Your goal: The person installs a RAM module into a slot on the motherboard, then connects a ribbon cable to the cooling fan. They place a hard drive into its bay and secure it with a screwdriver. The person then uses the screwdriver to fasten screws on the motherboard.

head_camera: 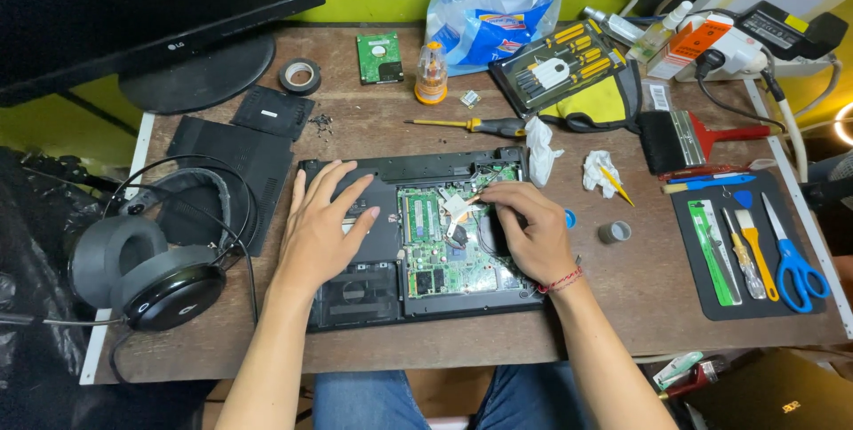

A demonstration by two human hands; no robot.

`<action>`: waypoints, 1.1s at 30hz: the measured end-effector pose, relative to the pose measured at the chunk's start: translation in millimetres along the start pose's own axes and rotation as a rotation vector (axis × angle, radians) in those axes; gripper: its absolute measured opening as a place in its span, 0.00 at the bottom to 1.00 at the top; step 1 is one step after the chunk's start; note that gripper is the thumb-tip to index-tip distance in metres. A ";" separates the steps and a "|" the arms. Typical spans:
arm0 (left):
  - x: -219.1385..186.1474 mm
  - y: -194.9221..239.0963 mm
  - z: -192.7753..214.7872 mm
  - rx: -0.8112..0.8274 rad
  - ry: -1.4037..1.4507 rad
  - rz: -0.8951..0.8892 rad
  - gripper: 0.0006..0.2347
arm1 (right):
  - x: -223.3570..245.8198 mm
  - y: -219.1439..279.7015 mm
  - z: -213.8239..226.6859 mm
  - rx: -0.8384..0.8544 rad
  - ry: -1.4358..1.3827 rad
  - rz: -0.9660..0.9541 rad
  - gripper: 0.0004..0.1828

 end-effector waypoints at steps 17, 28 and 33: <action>-0.4 0.0 0.1 0.002 0.018 0.007 0.18 | 0.8 0.6 -0.5 -0.007 0.004 0.025 0.13; 3.9 0.8 -1.5 -0.041 0.034 0.004 0.17 | 7.7 -4.6 1.0 0.008 0.009 0.018 0.13; 26.5 10.1 2.4 -0.366 0.404 0.046 0.12 | 21.8 -25.7 3.2 0.029 0.086 -0.015 0.13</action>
Point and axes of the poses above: each hand's wrist, its own y-axis away from the middle knuckle, its own z-axis out of the back of the hand, x = y × z, the point moved 3 cm from there along -y, towards the middle knuckle, and after that the axes turned 6 degrees about x, right-handed, at the moved point
